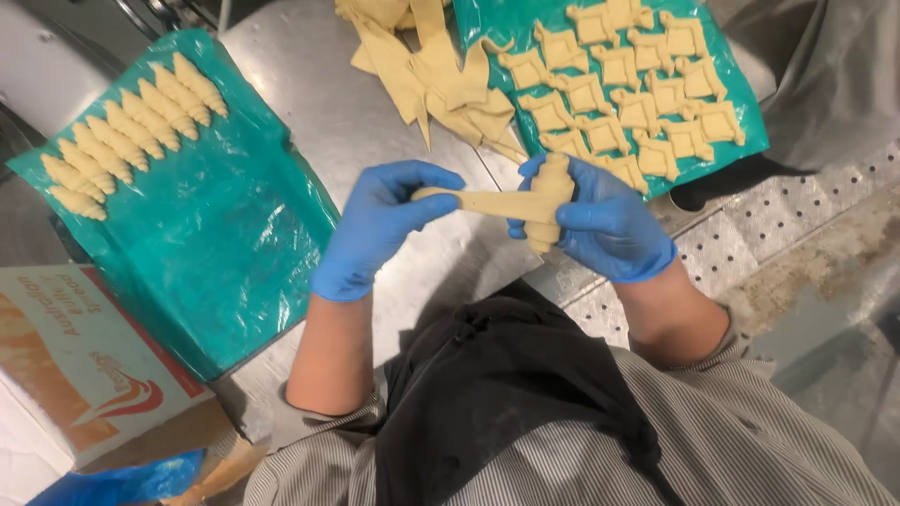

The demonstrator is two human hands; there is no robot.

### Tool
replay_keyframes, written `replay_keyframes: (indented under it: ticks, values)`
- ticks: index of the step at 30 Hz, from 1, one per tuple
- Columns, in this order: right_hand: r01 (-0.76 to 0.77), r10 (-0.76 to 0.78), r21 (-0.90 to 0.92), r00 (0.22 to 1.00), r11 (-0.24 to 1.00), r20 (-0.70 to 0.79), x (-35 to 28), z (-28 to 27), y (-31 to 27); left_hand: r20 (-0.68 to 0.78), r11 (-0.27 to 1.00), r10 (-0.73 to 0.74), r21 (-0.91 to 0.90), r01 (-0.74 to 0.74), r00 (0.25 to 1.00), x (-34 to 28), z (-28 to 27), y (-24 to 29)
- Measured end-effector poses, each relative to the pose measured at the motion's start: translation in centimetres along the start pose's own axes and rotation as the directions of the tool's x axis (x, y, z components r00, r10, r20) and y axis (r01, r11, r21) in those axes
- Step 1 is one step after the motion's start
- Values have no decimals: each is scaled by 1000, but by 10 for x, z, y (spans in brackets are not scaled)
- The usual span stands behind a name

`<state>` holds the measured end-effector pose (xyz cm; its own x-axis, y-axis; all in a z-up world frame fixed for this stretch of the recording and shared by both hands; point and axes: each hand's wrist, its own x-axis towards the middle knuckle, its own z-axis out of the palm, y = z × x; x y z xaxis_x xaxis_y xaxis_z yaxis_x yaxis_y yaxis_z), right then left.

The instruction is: Roll triangular pieces of dough into croissant shapes and place them on a tray.

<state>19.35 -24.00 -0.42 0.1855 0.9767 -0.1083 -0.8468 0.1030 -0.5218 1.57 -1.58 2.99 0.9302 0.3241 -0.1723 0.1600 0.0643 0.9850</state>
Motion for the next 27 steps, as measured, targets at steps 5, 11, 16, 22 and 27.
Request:
replay_keyframes:
  ticks: [5,11,16,22,27]
  values:
    - [80,-84,-75,995,994,-51,1,6,2,-107,991,-20,-135,6,994,-15,-5,-9]
    - [54,-59,86,997,995,58,-4,-6,2,-111,967,-24,-254,-5,993,-24,-9,-16]
    - [41,-41,-42,999,998,7,6,1,17,-139,980,-3,-199,-25,990,-24,8,-8]
    - [21,-14,-133,999,991,53,6,-19,21,-211,981,13,-186,-53,977,-30,5,-17]
    - [29,-20,-84,994,996,110,6,-19,28,-152,982,-19,-188,-10,988,-36,16,-21]
